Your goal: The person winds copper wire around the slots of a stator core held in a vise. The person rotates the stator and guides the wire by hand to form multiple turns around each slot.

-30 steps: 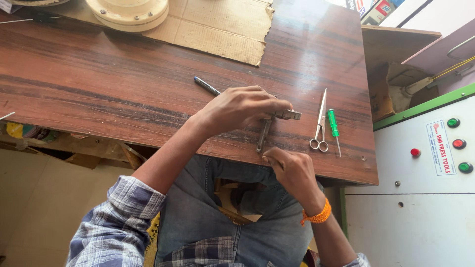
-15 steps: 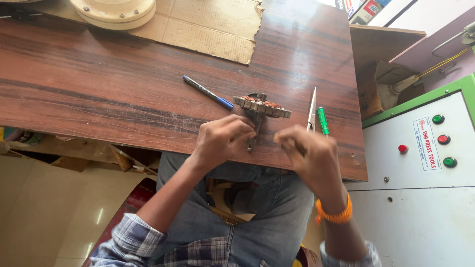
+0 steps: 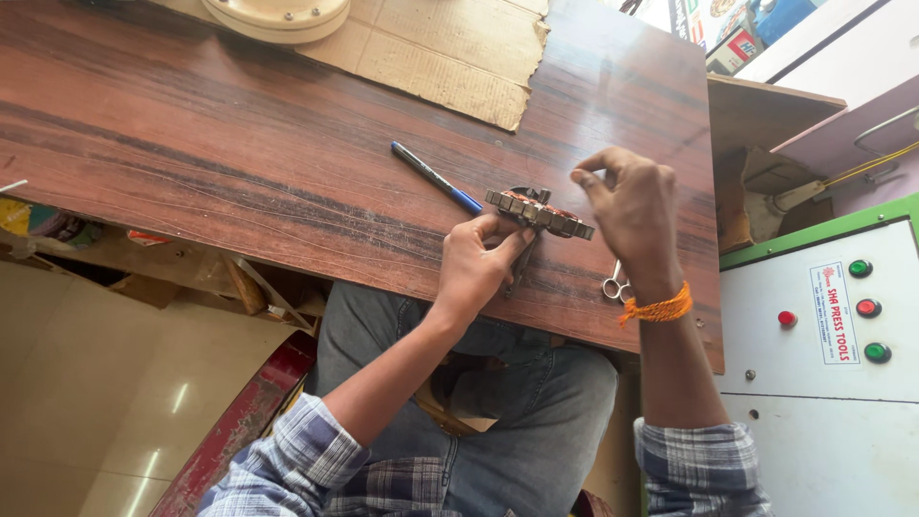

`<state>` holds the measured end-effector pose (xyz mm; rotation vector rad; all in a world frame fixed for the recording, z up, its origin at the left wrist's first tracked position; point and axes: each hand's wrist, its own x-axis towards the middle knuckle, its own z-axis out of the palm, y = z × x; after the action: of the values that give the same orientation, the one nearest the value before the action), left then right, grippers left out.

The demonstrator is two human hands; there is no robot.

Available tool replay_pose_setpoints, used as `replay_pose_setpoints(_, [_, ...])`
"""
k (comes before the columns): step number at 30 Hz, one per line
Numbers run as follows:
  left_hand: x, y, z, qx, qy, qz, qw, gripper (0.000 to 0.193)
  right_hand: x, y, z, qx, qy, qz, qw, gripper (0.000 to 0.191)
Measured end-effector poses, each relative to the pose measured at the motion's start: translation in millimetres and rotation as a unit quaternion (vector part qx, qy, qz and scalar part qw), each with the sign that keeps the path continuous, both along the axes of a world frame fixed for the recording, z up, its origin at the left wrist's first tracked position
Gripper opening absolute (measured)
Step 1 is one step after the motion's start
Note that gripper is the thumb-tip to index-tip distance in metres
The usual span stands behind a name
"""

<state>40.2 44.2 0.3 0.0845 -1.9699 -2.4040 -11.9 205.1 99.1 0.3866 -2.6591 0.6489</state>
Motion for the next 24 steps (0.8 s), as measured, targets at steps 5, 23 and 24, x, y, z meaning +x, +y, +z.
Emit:
replay_pose_setpoints(5, [-2.5,7.5,-1.6,-0.026,-0.004,0.022,0.999,0.021,-11.5,25.0,-9.7,-0.001,-0.037,-0.077,0.996,0.010])
replay_pose_setpoints(23, [-64.3,-44.6,21.2,-0.416,0.450,-0.169,0.772,0.077,60.2,67.1,37.8,-0.255,-0.163,-0.052,0.952,0.013])
replay_pose_setpoints(24, [-63.3,-44.2,21.5,-0.407,0.466,-0.157,0.770,0.066,67.5,63.1,41.5,-0.237,-0.167,-0.034,0.956,0.012])
